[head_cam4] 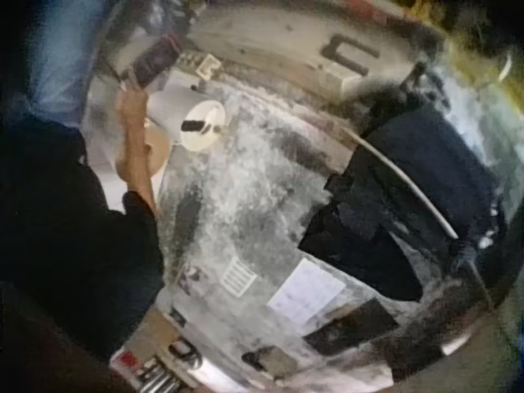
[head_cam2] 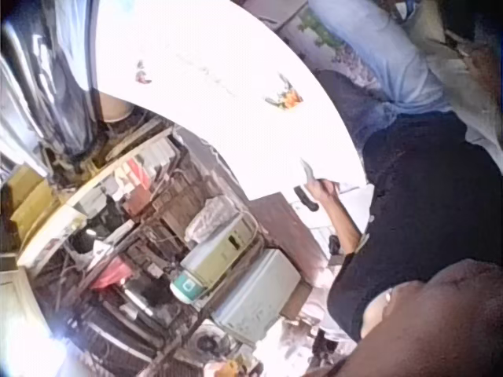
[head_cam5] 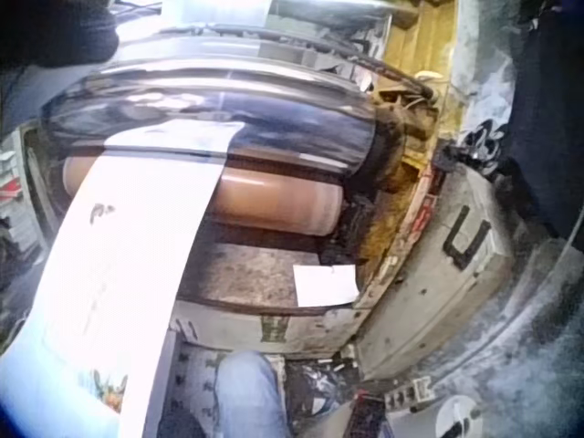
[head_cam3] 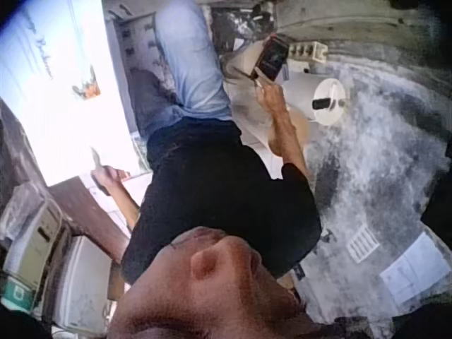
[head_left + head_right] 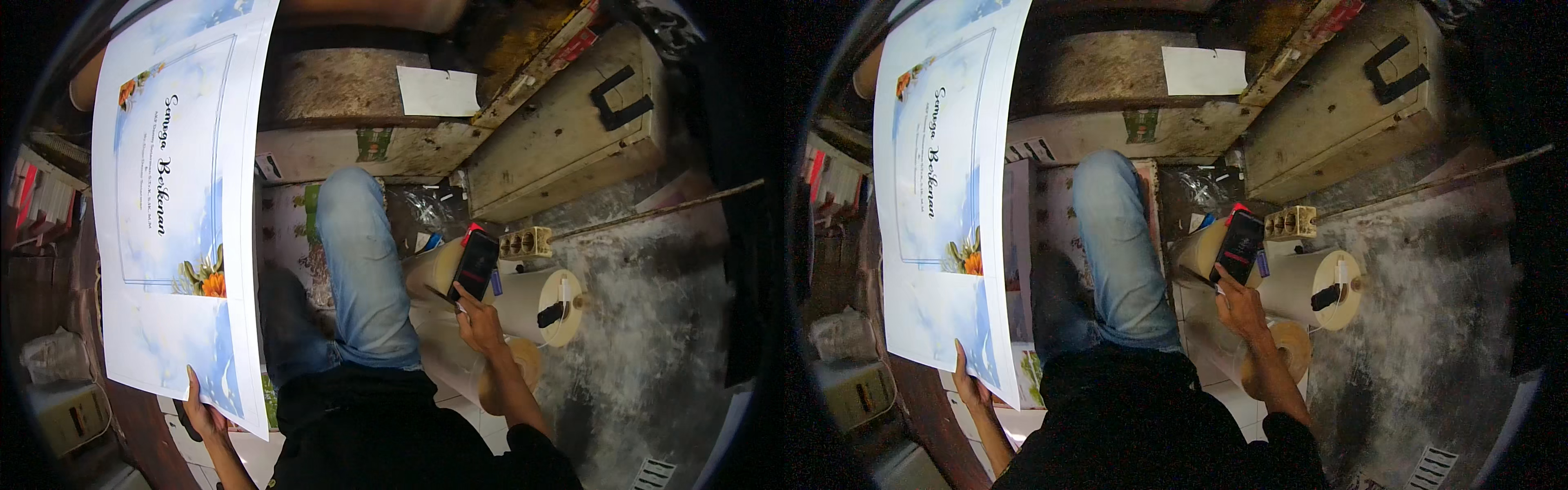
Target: The person cuts laminated printed sheets coming off a roller machine using a blade and stacks the separated sheets onto a pile.
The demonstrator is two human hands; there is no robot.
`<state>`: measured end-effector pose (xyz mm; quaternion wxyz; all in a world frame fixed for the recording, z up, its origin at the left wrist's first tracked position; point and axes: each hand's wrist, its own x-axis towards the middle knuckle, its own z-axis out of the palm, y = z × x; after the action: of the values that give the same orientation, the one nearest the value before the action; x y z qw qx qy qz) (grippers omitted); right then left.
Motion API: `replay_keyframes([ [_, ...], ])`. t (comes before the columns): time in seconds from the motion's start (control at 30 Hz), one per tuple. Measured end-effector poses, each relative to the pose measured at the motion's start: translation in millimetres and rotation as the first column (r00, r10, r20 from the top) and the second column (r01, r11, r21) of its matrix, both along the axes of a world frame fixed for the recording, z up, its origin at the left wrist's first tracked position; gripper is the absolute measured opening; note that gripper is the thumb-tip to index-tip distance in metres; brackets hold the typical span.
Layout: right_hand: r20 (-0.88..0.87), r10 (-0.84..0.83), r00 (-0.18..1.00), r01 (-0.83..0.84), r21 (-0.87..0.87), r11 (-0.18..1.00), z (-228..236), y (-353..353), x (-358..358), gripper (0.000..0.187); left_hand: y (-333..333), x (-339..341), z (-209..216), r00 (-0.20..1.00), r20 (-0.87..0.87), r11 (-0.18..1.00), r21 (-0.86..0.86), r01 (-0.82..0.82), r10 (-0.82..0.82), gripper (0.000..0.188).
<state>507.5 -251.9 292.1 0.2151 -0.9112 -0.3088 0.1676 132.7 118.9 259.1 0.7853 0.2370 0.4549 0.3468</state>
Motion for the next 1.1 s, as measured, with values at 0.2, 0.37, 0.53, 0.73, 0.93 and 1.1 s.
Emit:
replay_keyframes([
  [0.2, 0.112, -0.057, 0.992, 0.054, 0.024, 0.998, -3, -13, 7, 0.026, -14, -16, -4, 0.996, -0.074, 0.998, 0.05, -0.038, 0.041, 0.046],
  [0.37, -0.075, -0.265, 0.961, 0.275, 0.207, 0.939, 51, 34, 14, 0.026, -26, -28, -9, 0.999, -0.049, 1.0, -0.014, -0.002, 0.002, 0.049],
  [0.53, -0.158, 0.036, 0.987, 0.042, 0.462, 0.886, 79, 166, -18, 0.031, -39, -49, -35, 0.992, -0.122, 0.999, -0.037, -0.019, 0.014, 0.056],
  [0.73, -0.31, 0.116, 0.944, 0.153, 0.719, 0.678, 88, 264, 42, 0.025, -67, -77, -41, 0.991, -0.134, 0.998, -0.063, -0.012, 0.003, 0.051],
  [0.93, -0.332, 0.165, 0.929, 0.156, 0.754, 0.639, 96, 313, 129, 0.03, -115, -59, -34, 0.995, -0.084, 0.986, -0.158, -0.061, 0.048, 0.053],
  [1.1, -0.328, 0.21, 0.921, 0.087, 0.7, 0.709, 76, 331, 160, 0.028, -133, -61, -45, 0.993, -0.107, 0.978, -0.196, -0.069, 0.049, 0.053],
])
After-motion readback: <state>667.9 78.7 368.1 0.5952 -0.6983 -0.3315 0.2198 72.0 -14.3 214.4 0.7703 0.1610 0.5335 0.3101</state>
